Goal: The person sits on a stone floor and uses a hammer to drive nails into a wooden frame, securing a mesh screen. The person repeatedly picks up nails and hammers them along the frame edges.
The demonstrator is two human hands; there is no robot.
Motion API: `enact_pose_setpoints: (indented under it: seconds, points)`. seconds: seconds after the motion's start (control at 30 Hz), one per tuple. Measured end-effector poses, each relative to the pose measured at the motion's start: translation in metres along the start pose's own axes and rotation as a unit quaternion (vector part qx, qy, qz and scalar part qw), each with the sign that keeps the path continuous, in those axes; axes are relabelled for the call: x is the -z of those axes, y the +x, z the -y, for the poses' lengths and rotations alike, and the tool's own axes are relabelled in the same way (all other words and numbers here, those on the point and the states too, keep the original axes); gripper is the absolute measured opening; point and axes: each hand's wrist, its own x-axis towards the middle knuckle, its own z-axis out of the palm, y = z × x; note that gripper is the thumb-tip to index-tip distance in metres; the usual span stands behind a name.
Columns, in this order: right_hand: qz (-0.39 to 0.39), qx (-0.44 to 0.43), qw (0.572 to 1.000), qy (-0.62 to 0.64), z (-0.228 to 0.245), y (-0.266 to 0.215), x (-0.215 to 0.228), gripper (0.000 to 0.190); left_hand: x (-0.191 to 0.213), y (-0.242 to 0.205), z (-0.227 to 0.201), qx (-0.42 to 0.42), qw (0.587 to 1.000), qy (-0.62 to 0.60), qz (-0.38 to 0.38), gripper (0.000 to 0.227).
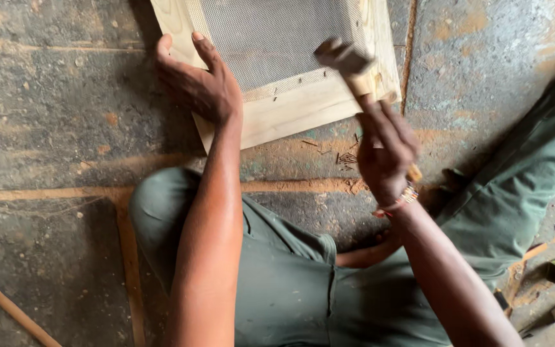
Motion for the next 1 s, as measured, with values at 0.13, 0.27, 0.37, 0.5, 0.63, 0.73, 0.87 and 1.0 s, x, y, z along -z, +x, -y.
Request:
enact_pose_setpoints:
  seconds: [0.13,0.27,0.37,0.5,0.63,0.73,0.87,1.0]
  points:
    - [0.109,-0.025,0.993,-0.029,-0.004,0.006,-0.002,0.022,-0.013,0.010,-0.015,-0.010,0.999,-0.043,0.004,0.052]
    - [0.138,0.000,0.988,-0.075,-0.002,-0.008,-0.007,0.016,-0.001,0.001,0.000,0.000,1.000,-0.003,0.019,0.050]
    - [0.202,-0.069,0.974,-0.075,0.006,-0.006,0.003,0.024,-0.006,0.009,-0.016,0.028,0.994,-0.104,0.029,0.057]
    - [0.208,-0.240,0.944,0.085,0.050,-0.039,0.037,0.026,-0.003,0.007,-0.004,-0.003,0.999,-0.037,0.032,0.053]
    - [0.334,-0.447,0.791,0.251,0.073,-0.063,0.059,0.034,-0.009,0.009,0.004,-0.018,0.998,-0.026,0.048,0.053]
    - [0.383,-0.439,0.765,0.276,0.069,-0.065,0.062,0.034,-0.011,0.011,0.008,-0.030,0.998,-0.028,0.051,0.052]
    - [0.327,-0.323,0.875,0.150,0.041,-0.055,0.063,0.019,-0.010,0.010,0.010,-0.030,0.997,-0.028,0.064,0.052]
    - [0.224,-0.285,0.932,0.005,0.016,-0.052,0.058,0.014,-0.010,0.011,0.014,-0.043,0.997,-0.031,0.058,0.050]
